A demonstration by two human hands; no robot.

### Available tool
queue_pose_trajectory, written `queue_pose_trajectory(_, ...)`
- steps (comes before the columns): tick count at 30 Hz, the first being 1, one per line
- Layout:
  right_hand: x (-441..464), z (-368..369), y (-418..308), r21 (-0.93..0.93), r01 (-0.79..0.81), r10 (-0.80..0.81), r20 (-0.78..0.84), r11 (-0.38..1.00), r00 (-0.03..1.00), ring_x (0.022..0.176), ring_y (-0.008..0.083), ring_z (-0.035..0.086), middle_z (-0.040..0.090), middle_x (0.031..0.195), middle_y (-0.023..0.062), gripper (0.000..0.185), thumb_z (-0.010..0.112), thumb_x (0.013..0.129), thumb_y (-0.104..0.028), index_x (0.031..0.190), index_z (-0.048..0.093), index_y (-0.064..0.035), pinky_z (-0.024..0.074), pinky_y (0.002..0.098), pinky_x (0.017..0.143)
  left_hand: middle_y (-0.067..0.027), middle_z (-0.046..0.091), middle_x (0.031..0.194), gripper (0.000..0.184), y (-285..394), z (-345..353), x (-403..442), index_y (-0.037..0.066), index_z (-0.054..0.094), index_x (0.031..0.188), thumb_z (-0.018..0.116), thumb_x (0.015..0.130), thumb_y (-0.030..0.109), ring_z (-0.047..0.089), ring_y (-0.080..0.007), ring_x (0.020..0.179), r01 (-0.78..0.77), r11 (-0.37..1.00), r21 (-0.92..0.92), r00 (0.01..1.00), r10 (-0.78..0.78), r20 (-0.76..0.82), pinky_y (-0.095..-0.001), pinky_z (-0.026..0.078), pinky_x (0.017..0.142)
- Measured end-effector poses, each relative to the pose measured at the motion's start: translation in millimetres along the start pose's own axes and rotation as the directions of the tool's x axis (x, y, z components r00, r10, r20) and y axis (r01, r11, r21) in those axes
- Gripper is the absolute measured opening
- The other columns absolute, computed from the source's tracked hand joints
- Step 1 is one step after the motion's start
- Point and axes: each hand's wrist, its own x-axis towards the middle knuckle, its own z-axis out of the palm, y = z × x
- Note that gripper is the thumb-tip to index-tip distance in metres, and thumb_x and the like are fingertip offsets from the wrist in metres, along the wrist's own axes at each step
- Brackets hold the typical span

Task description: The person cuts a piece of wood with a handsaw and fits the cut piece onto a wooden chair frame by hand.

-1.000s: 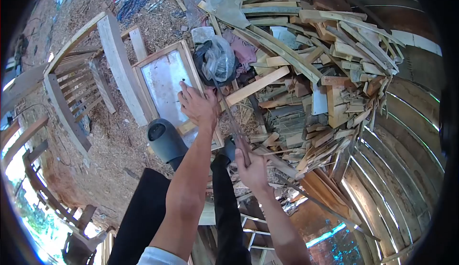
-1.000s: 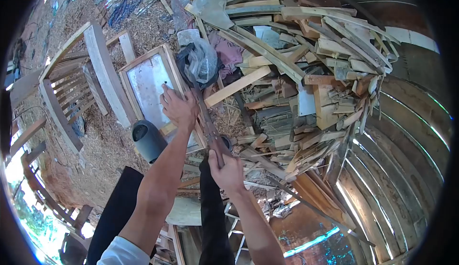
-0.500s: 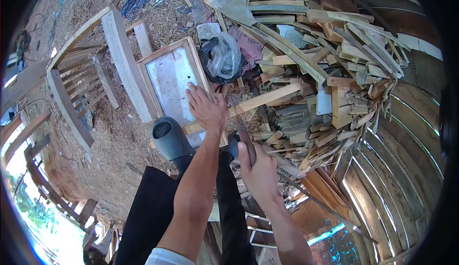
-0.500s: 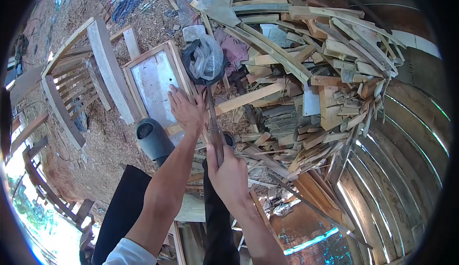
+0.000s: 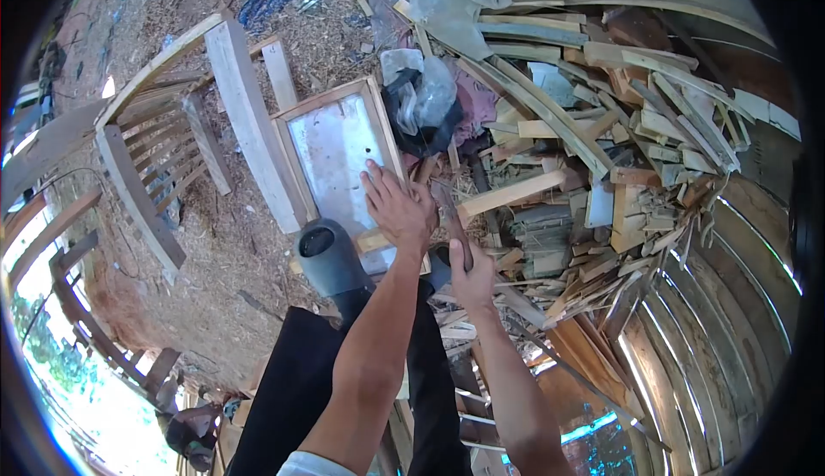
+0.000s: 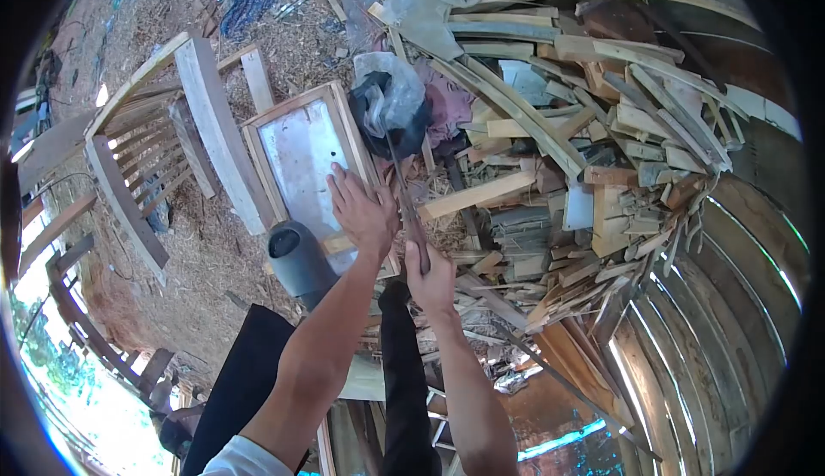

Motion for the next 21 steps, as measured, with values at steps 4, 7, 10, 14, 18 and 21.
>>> queue_pose_trajectory(4,0,3,-21,-0.039,-0.065,0.065,-0.007,0.997,0.998,0.054,0.0326,0.059,0.058,0.061,0.0214,0.04,0.058,0.096,-0.035,0.087,0.066,0.0029,0.0455,0.0415,0.056,-0.0186,0.033,0.155,0.066,-3,-2,2,-0.006,0.041,0.138,0.058,0.082,0.024,0.027,-0.0394,0.144,0.023,1.0,-0.022,0.999,-0.022,0.029,-0.0475,0.028,0.113)
queue_pose_trajectory(7,3,0,-48,-0.159,-0.08,0.08,-0.009,0.984,0.997,0.055,0.0333,0.062,0.059,0.061,0.0219,0.04,0.058,0.096,-0.035,0.088,0.067,0.0031,0.0468,0.0427,0.057,-0.016,0.029,0.158,0.067,-5,-4,-2,-0.005,0.046,0.138,0.058,0.08,0.027,0.024,-0.0376,0.146,0.021,0.998,-0.059,0.999,-0.018,0.046,-0.0496,0.027,0.113)
queue_pose_trajectory(10,-7,-7,-62,-0.123,-0.127,0.124,-0.027,0.984,0.992,0.056,0.032,0.064,0.059,0.06,0.021,0.039,0.058,0.096,-0.034,0.09,0.068,0.0028,0.0478,0.042,0.058,-0.0171,0.028,0.158,0.066,-2,-8,1,-0.005,0.045,0.138,0.057,0.081,0.026,0.024,-0.0377,0.146,0.044,0.997,-0.066,0.995,-0.037,0.094,-0.0496,0.026,0.114)
queue_pose_trajectory(14,-61,-32,-23,-0.112,-0.024,0.019,-0.047,0.993,0.999,0.052,0.0266,0.061,0.055,0.055,0.0164,0.037,0.058,0.096,-0.033,0.088,0.067,0.0016,0.046,0.0387,0.054,-0.0177,0.028,0.158,0.065,-3,-6,-3,-0.005,0.046,0.137,0.057,0.081,0.026,0.023,-0.0377,0.146,0.027,0.998,-0.063,0.997,-0.023,0.078,-0.0498,0.025,0.114)
queue_pose_trajectory(18,-109,-61,-36,-0.093,-0.157,0.158,0.003,0.983,0.987,0.046,0.0232,0.056,0.051,0.052,0.0131,0.035,0.056,0.098,-0.03,0.083,0.065,0.0005,0.0435,0.037,0.051,-0.017,0.029,0.158,0.065,-8,1,-2,-0.005,0.047,0.136,0.058,0.08,0.027,0.024,-0.0379,0.146,0.041,0.995,-0.088,0.997,-0.035,0.066,-0.0497,0.025,0.114)
queue_pose_trajectory(21,-125,-73,-65,-0.116,-0.206,0.208,0.005,0.972,0.978,0.044,0.0226,0.054,0.051,0.051,0.012,0.033,0.056,0.099,-0.027,0.082,0.064,0.0005,0.0431,0.0365,0.05,-0.0171,0.03,0.157,0.069,-3,-6,-4,-0.006,0.042,0.138,0.059,0.079,0.026,0.025,-0.0381,0.145,0.024,0.997,-0.079,0.998,-0.02,0.059,-0.0484,0.026,0.114)
